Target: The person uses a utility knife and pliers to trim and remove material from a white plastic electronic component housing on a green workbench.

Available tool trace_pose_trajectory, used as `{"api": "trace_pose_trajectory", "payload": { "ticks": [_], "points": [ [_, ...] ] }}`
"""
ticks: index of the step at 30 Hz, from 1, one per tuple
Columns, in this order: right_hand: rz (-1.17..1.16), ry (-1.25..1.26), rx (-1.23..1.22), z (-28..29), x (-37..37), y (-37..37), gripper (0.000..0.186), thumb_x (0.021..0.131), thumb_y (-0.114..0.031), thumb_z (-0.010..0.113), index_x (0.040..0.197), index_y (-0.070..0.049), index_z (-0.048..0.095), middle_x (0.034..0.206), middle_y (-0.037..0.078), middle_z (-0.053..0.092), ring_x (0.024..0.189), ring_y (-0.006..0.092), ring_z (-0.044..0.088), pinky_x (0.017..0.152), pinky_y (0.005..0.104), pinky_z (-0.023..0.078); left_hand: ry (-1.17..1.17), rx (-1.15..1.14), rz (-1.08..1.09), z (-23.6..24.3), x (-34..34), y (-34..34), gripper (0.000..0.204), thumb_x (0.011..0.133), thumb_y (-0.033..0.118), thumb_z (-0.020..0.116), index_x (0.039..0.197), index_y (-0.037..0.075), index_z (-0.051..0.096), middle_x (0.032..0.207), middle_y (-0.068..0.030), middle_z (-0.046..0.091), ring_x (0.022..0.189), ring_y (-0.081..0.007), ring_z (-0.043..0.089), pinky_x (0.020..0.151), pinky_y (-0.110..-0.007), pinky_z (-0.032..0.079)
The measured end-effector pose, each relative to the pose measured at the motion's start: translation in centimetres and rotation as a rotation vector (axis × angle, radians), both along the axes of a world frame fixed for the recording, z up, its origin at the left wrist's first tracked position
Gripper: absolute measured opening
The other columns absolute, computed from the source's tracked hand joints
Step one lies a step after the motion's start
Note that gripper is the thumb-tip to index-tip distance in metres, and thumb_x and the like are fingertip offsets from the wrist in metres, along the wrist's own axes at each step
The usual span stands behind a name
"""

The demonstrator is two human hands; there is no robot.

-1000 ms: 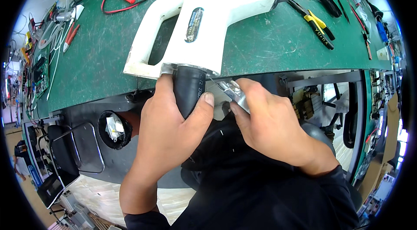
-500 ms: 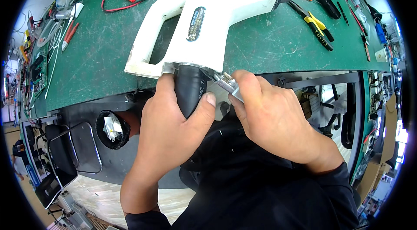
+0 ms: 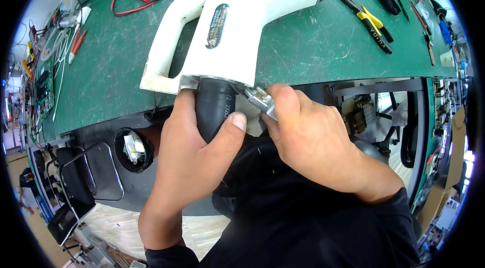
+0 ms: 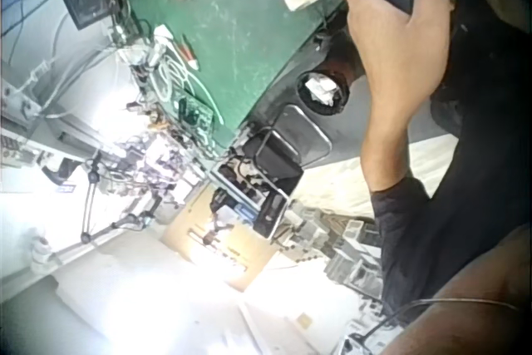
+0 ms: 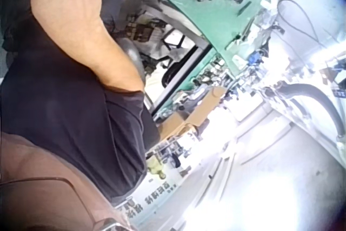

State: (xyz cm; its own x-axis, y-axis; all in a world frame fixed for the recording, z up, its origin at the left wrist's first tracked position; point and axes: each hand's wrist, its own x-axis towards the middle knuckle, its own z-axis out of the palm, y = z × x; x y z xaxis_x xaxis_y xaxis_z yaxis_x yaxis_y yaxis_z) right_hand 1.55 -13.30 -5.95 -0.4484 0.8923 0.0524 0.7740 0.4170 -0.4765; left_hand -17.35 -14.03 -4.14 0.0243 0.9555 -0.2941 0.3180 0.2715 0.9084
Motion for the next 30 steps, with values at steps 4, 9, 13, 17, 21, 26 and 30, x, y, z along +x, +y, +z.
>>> {"api": "trace_pose_trajectory", "payload": {
  "ticks": [4, 9, 13, 17, 21, 26, 30],
  "points": [
    [-0.015, 0.026, 0.017, -0.4, -0.1, -0.1, 0.039, 0.084, -0.005, 0.069, 0.114, 0.002, 0.045, 0.082, 0.021, 0.063, 0.067, 0.0406, 0.064, 0.053, 0.0466, 0.051, 0.009, -0.025, 0.012, 0.3, 0.1, 0.0, 0.047, 0.087, 0.020, 0.069, 0.120, -0.006, 0.051, 0.096, -0.0127, 0.065, 0.083, -0.0172, 0.061, 0.075, -0.032, 0.050],
    [0.022, 0.081, 0.111, -0.9, -0.1, 0.1, 0.014, 0.088, -0.004, 0.056, 0.095, 0.003, 0.046, 0.069, 0.019, 0.058, 0.057, 0.0355, 0.065, 0.045, 0.0435, 0.051, 0.000, -0.024, 0.011, 0.3, 0.2, 0.0, 0.045, 0.087, 0.019, 0.069, 0.120, -0.005, 0.052, 0.097, -0.0116, 0.064, 0.084, -0.0165, 0.060, 0.075, -0.032, 0.050],
    [0.018, 0.130, 0.120, -1.3, -0.1, 0.2, 0.014, 0.089, -0.004, 0.056, 0.095, 0.002, 0.046, 0.069, 0.019, 0.058, 0.057, 0.0356, 0.065, 0.045, 0.0436, 0.051, 0.033, 0.004, 0.017, 0.0, 0.2, -0.1, 0.044, 0.087, 0.027, 0.068, 0.117, -0.002, 0.054, 0.082, -0.0043, 0.060, 0.066, -0.0091, 0.054, 0.056, -0.024, 0.043],
    [-0.011, 0.097, 0.045, -1.4, 0.1, -0.2, 0.041, 0.082, -0.002, 0.070, 0.115, 0.004, 0.046, 0.082, 0.021, 0.063, 0.068, 0.0401, 0.064, 0.053, 0.0461, 0.051, -0.007, -0.052, 0.005, 0.6, 0.4, 0.0, 0.043, 0.087, 0.019, 0.068, 0.120, -0.004, 0.052, 0.095, -0.0084, 0.062, 0.081, -0.0130, 0.057, 0.072, -0.028, 0.048],
    [0.000, 0.124, 0.104, -1.6, -0.1, 0.0, 0.023, 0.087, -0.005, 0.061, 0.102, 0.003, 0.046, 0.073, 0.019, 0.060, 0.061, 0.0367, 0.065, 0.047, 0.0440, 0.051, -0.023, -0.061, 0.001, 0.7, 0.2, 0.1, 0.043, 0.088, 0.016, 0.067, 0.121, -0.005, 0.051, 0.100, -0.0095, 0.063, 0.086, -0.0143, 0.058, 0.078, -0.030, 0.050],
    [0.008, 0.130, 0.142, -1.8, -0.1, 0.0, 0.015, 0.089, -0.005, 0.057, 0.096, 0.003, 0.047, 0.068, 0.018, 0.057, 0.057, 0.0345, 0.065, 0.044, 0.0425, 0.051, -0.016, -0.068, -0.005, 0.8, 0.3, 0.1, 0.043, 0.088, 0.017, 0.067, 0.122, -0.006, 0.051, 0.100, -0.0098, 0.063, 0.087, -0.0145, 0.058, 0.079, -0.030, 0.050],
    [-0.001, 0.138, 0.152, -2.1, -0.1, -0.1, 0.015, 0.089, -0.006, 0.057, 0.095, 0.002, 0.047, 0.068, 0.017, 0.057, 0.056, 0.0340, 0.065, 0.043, 0.0421, 0.051, 0.028, -0.054, -0.015, 0.7, 0.2, 0.1, 0.044, 0.088, 0.022, 0.068, 0.119, -0.005, 0.053, 0.095, -0.0091, 0.063, 0.082, -0.0139, 0.058, 0.073, -0.029, 0.049]
  ]
}}
